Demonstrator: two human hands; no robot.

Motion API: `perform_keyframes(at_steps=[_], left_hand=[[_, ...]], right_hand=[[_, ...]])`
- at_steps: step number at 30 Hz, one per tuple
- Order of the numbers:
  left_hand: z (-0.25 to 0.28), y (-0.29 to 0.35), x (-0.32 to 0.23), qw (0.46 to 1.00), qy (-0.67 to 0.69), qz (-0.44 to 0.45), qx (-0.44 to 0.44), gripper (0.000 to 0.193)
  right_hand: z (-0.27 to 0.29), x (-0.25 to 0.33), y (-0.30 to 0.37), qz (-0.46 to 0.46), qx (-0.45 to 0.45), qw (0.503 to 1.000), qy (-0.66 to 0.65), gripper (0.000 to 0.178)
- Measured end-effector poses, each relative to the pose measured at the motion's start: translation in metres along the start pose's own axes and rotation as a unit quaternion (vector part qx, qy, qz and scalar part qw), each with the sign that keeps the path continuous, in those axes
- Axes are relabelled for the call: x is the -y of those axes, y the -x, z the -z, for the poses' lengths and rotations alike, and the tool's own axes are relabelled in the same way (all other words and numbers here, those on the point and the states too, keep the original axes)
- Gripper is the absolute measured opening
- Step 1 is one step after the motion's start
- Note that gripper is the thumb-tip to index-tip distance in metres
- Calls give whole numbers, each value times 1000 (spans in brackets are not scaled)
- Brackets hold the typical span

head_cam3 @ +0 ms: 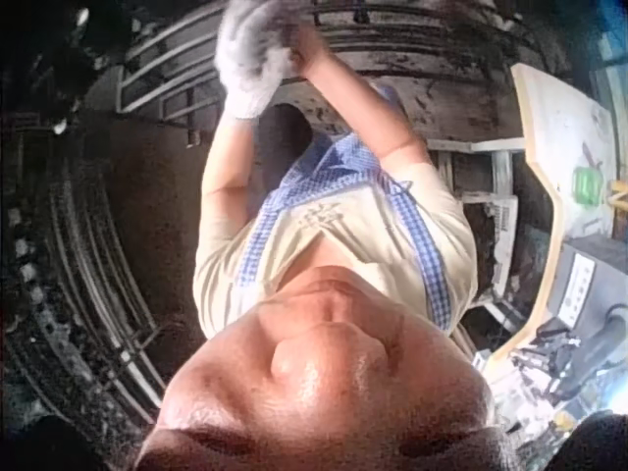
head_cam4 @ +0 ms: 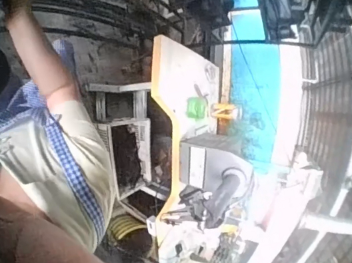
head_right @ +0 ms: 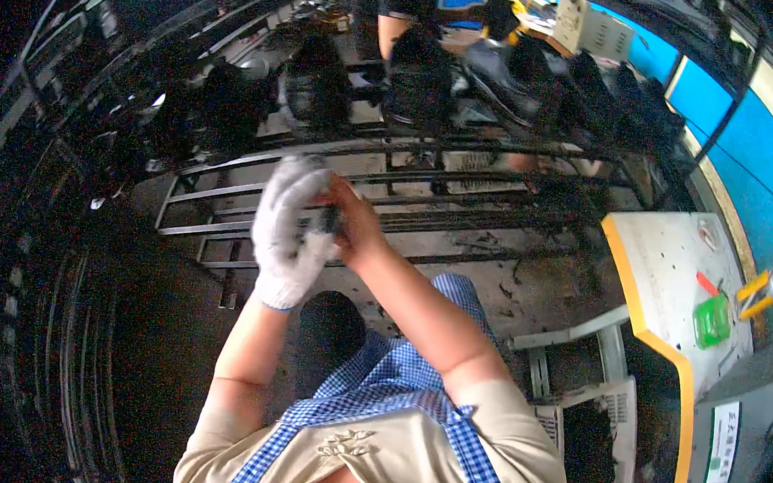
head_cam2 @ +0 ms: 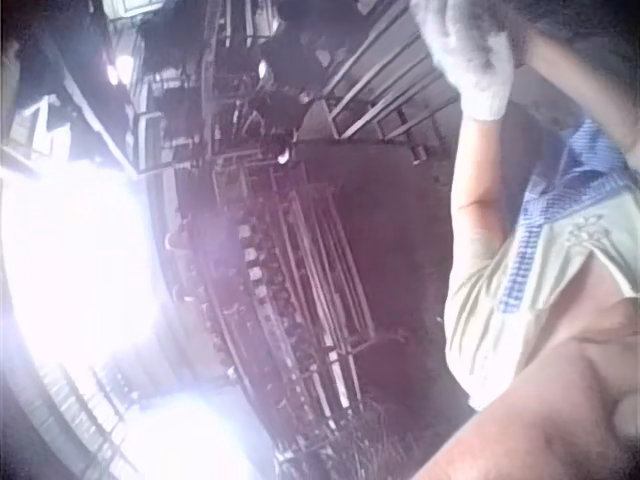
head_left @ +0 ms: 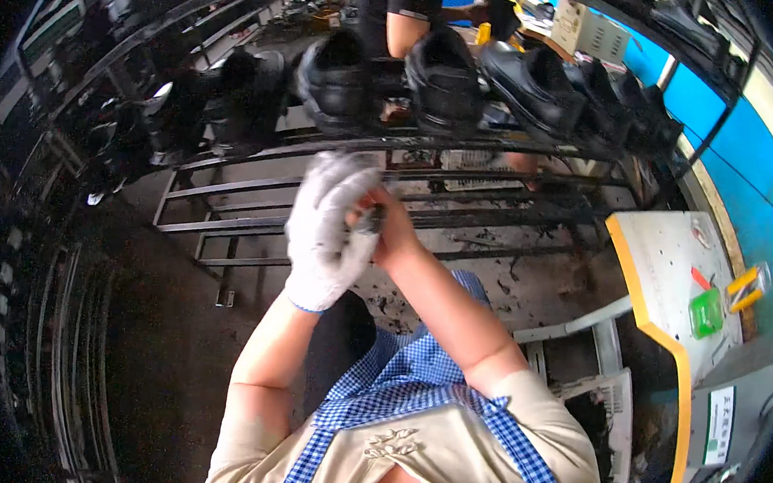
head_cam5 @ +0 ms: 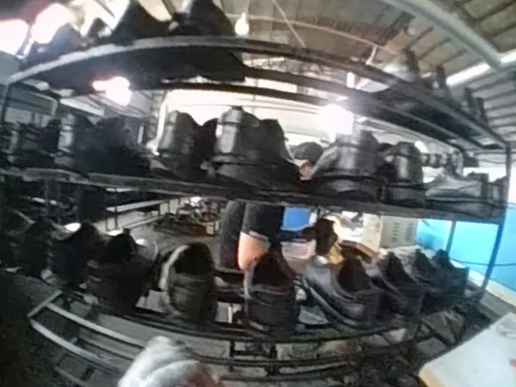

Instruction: The person repeatedly picks up black shoes from a metal rack, wipes the soles and uppers with a cloth, and places them back on the rack. The person handles the shoes one at a time, rotating them to access different surfaces before returning them to the rack.

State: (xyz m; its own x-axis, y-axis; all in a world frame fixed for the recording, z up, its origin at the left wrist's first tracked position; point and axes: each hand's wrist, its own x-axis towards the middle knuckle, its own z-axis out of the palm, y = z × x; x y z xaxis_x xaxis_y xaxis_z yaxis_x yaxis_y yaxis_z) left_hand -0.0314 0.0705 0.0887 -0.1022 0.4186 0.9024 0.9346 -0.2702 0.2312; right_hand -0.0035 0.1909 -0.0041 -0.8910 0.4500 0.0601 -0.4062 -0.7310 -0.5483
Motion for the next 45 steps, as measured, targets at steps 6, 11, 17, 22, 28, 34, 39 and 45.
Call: perform_keyframes(at_steps=[6,11,17,22,28,34,39,45], left_hand=[[-57,-54,7,998,54,5,34,72],[-101,-97,39,997,-68,41,-15,61],[-83,-89,6,993,-32,-84,82,30],[-52,-37,-70,973,176,-74,-133,30],[-6,18,-59,881,424,-45,205,25],[-13,74,-5,965,82,32,246,31],[-30,98,-28,713,504,483,69,39],[-31,94,-26,629,579,518,41,35]], right_hand=[[53,6,45,144,-163,966,142,10],[48,32,61,290,-155,849,414,34],[56,56,81,446,-159,757,450,62],[65,65,110,459,-193,721,482,53],[99,78,158,295,-259,720,572,42],[45,71,147,163,-92,743,643,36],[2,85,157,352,-34,658,665,48],[-12,99,145,367,115,467,796,37]])
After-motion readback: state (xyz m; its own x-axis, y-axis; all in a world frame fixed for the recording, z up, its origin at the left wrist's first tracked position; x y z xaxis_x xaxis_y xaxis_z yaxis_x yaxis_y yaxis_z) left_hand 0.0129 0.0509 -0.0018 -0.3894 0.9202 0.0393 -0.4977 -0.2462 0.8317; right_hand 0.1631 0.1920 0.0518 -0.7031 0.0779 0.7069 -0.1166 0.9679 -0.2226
